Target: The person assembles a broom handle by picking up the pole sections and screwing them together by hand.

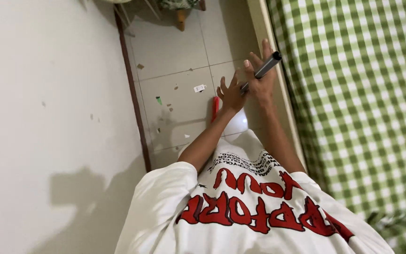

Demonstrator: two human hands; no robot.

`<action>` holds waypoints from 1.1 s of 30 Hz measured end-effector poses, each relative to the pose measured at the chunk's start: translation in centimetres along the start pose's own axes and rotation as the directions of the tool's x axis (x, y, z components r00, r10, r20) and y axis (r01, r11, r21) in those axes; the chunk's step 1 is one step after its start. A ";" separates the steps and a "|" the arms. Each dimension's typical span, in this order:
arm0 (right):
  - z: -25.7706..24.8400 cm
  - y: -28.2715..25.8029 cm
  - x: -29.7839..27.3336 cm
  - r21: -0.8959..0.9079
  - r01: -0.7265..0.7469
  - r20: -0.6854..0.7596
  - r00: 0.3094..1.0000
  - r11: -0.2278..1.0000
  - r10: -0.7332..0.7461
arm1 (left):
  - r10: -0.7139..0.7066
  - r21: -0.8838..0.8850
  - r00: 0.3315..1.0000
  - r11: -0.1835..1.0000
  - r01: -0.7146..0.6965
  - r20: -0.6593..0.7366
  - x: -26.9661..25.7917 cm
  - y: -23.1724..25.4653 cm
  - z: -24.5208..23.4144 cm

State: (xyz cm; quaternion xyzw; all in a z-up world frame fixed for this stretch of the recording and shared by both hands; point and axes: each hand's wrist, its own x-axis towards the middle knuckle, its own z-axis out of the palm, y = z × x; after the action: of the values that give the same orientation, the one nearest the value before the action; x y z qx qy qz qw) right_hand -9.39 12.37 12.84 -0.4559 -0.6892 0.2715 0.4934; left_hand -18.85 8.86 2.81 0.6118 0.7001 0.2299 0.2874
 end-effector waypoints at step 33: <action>-0.8 -3.3 -4.8 0.375 0.030 0.549 0.799 0.927 -0.248 | -0.517 -0.239 0.778 0.856 0.458 -0.358 -10.6 3.0 2.7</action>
State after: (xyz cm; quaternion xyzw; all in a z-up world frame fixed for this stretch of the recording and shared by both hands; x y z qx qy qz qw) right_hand -9.34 6.55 13.78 -0.2027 -0.7803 0.4785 0.3479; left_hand -13.91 -1.26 4.16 0.3255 0.8612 0.3186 0.2257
